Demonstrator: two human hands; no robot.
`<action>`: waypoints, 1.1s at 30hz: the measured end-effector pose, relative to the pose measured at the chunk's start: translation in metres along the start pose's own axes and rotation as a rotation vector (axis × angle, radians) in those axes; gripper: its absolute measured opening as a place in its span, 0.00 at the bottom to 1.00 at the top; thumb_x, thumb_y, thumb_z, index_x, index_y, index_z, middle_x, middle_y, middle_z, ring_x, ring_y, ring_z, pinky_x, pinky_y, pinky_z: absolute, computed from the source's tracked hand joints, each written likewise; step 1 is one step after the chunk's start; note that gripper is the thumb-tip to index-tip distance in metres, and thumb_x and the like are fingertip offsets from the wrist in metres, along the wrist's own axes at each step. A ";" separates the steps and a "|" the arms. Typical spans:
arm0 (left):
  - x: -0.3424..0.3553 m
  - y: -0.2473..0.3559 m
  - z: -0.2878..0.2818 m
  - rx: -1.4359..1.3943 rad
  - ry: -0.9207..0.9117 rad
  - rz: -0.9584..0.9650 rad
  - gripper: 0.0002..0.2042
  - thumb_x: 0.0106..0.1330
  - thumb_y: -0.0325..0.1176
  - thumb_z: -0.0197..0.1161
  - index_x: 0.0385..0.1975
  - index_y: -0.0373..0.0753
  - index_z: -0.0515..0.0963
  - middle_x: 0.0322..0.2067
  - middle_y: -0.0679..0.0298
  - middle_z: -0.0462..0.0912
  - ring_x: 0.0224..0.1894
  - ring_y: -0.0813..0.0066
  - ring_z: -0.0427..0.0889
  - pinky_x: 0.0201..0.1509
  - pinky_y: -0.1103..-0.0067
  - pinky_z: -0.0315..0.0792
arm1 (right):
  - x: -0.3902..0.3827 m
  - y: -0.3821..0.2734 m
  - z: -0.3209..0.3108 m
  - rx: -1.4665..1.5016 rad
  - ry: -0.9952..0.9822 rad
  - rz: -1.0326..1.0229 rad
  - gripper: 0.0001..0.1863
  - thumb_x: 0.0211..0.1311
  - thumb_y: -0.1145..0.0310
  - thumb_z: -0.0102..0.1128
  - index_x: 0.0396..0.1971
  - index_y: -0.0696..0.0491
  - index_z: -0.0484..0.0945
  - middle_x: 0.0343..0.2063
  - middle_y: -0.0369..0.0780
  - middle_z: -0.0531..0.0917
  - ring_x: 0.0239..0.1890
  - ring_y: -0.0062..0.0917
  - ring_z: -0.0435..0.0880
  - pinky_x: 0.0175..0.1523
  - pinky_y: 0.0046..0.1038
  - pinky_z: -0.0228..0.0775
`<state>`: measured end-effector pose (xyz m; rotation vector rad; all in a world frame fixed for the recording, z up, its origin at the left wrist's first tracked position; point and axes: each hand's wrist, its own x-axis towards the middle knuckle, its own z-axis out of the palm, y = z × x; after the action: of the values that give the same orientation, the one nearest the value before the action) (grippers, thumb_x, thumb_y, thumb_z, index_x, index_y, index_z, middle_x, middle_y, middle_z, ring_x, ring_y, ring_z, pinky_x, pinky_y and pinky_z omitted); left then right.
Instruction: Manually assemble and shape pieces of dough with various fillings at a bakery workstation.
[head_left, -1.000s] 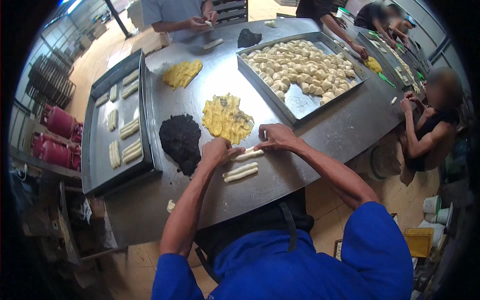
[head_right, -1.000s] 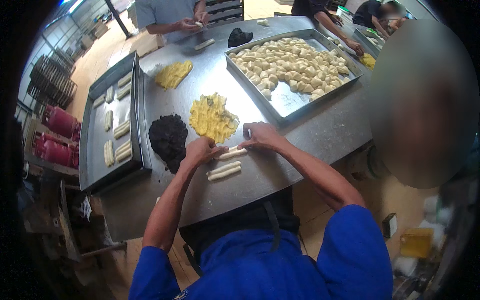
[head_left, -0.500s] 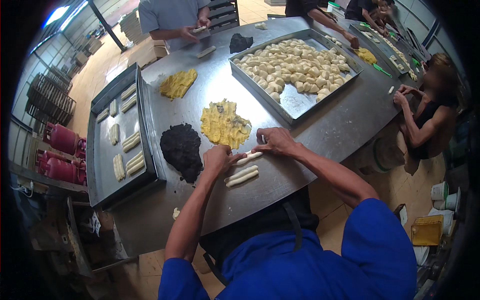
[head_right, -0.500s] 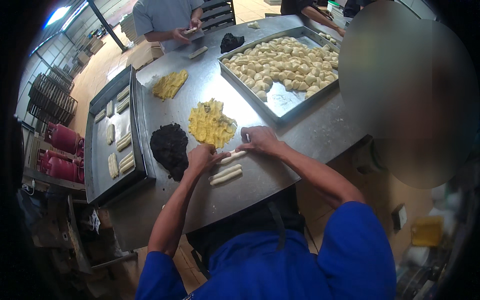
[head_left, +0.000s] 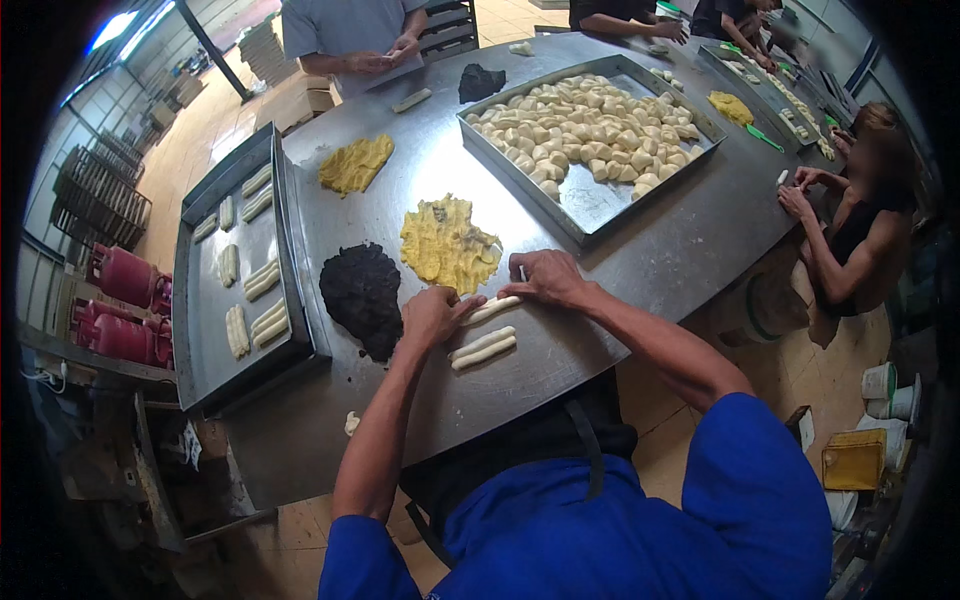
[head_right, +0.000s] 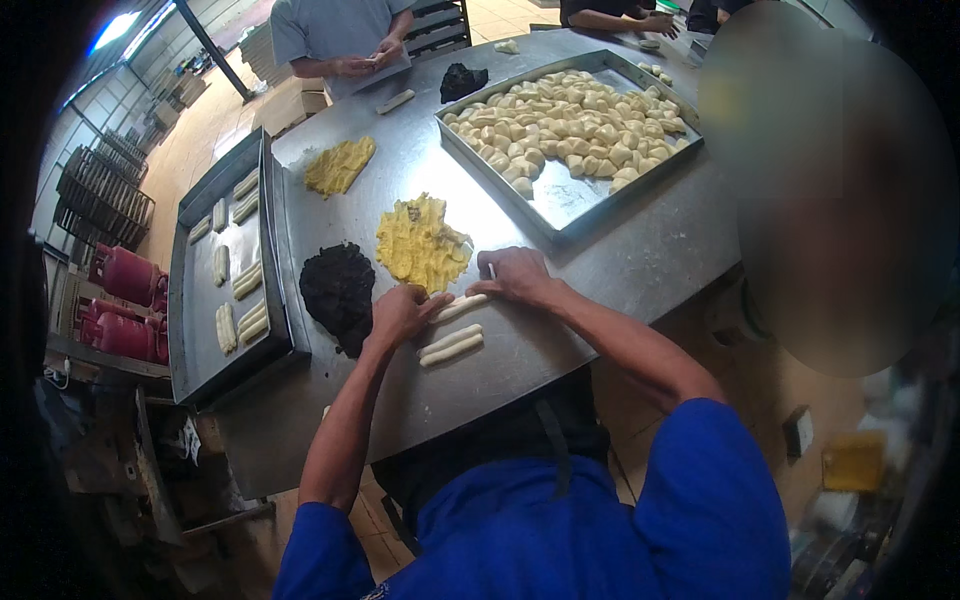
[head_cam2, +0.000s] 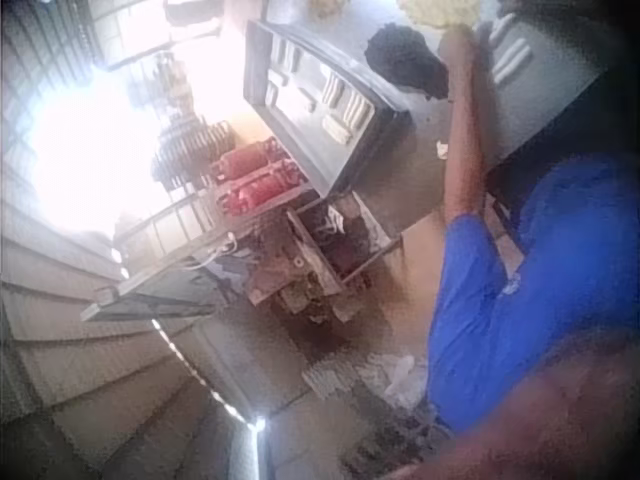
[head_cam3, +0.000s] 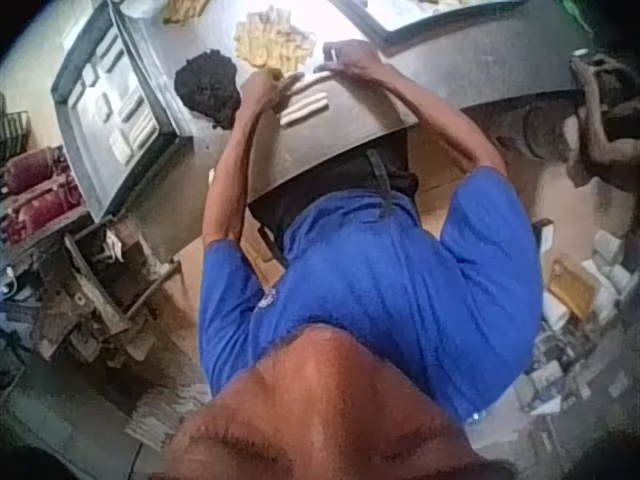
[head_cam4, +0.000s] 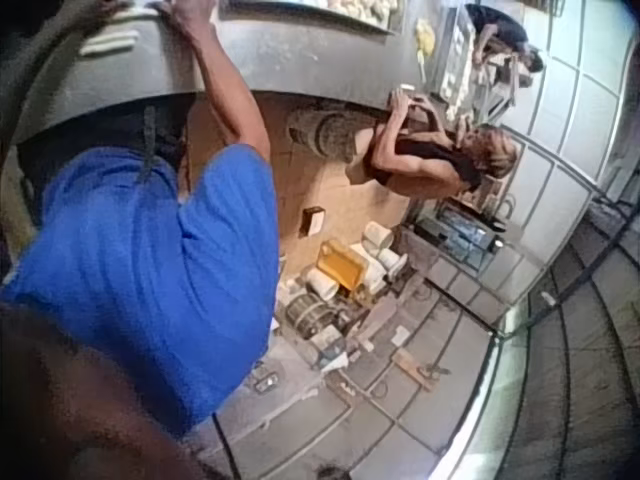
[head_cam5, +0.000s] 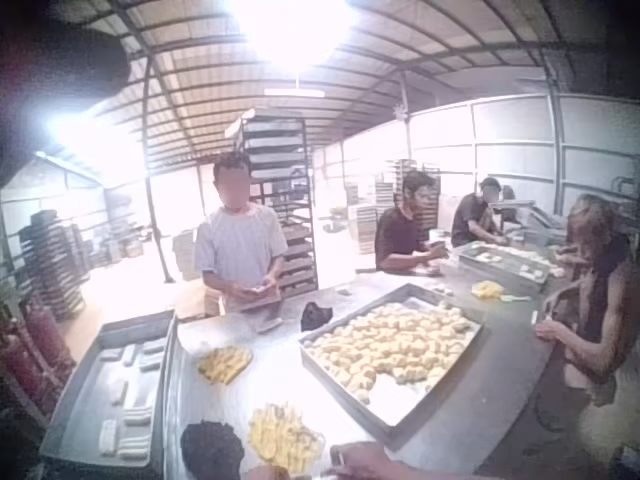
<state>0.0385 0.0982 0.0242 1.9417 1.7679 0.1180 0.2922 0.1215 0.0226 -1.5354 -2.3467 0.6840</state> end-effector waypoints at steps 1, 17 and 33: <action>-0.002 0.001 -0.001 0.001 0.000 -0.004 0.36 0.54 0.74 0.65 0.24 0.38 0.86 0.24 0.53 0.86 0.31 0.54 0.87 0.38 0.63 0.77 | -0.001 -0.003 -0.002 0.002 -0.002 -0.002 0.28 0.54 0.36 0.71 0.33 0.49 0.82 0.24 0.41 0.85 0.34 0.36 0.86 0.40 0.39 0.74; -0.005 0.004 -0.017 0.043 -0.011 -0.064 0.37 0.51 0.75 0.67 0.24 0.37 0.87 0.23 0.53 0.86 0.31 0.55 0.88 0.39 0.64 0.77 | 0.010 -0.008 -0.004 0.025 -0.054 0.015 0.28 0.51 0.36 0.73 0.29 0.49 0.84 0.26 0.40 0.86 0.30 0.35 0.85 0.37 0.38 0.73; -0.001 -0.009 -0.008 -0.069 0.036 -0.068 0.37 0.49 0.75 0.68 0.24 0.37 0.87 0.22 0.53 0.86 0.29 0.57 0.87 0.39 0.63 0.77 | 0.024 -0.009 -0.004 -0.040 -0.152 0.007 0.30 0.52 0.31 0.68 0.28 0.48 0.88 0.26 0.39 0.87 0.31 0.34 0.87 0.38 0.38 0.76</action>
<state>0.0267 0.0996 0.0273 1.8396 1.8271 0.1893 0.2766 0.1410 0.0294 -1.5599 -2.4798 0.7858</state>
